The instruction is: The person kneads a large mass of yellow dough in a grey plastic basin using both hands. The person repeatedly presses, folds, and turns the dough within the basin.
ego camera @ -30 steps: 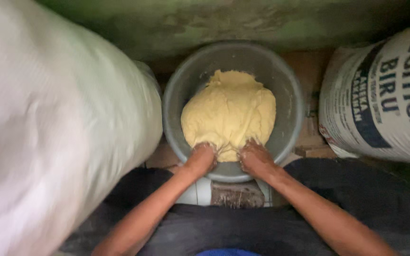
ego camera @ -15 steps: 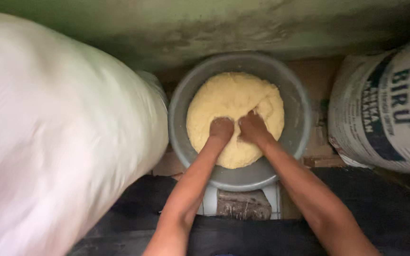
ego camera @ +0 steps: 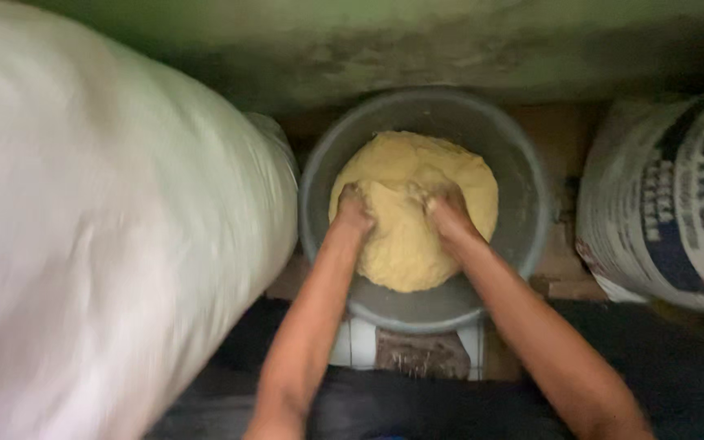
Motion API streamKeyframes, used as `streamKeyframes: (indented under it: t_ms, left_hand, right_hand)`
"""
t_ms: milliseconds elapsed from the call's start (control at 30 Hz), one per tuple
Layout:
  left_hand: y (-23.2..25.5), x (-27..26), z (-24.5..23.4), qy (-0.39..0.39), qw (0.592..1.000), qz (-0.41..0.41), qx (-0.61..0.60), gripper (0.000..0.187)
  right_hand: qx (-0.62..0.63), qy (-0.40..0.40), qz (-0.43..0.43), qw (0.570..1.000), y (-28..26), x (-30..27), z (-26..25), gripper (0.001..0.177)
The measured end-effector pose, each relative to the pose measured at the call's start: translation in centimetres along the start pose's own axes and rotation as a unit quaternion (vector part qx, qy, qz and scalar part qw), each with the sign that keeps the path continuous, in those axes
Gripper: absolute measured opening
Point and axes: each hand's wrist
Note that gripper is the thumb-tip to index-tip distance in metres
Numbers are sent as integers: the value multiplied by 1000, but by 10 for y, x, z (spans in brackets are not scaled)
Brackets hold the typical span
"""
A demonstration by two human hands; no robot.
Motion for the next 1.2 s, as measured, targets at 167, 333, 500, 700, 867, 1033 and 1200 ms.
streamKeyframes:
  t_ms: [167,333,500,700,867,1033,1200]
  left_hand:
    - [38,73,22,18,999,4,-31,22]
    - [40,72,32,25,999,14,-16,21]
    - [54,19,36,29,994,78,70,21]
    - [-38,-152,37,-49,918,176,353,22]
    - [-27,-193,45,-214,754,256,566,16]
    - [-17,-100,71,-207,723,198,629,23]
    - [3,-5,88,-109,788,125,593,27]
  right_hand:
    - [-108,93,112,983,13,145,13,43]
    - [-138,104,108,979,16,171,7,36]
    - [96,34,-23,995,8,68,-34,31]
    - [-328,-63,141,932,50,-108,-74,21]
    - [-687,-231,37,688,41,-111,-53,20]
    - [-719,-234,41,653,58,-19,-58,20]
    - [-746,-196,49,634,62,66,-80,46]
Point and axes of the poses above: each hand's wrist, its own x-axis towards the middle knuckle, its own z-axis out of the palm, y = z × x, and after that the axes turned 15 degrees about -y, right-handed
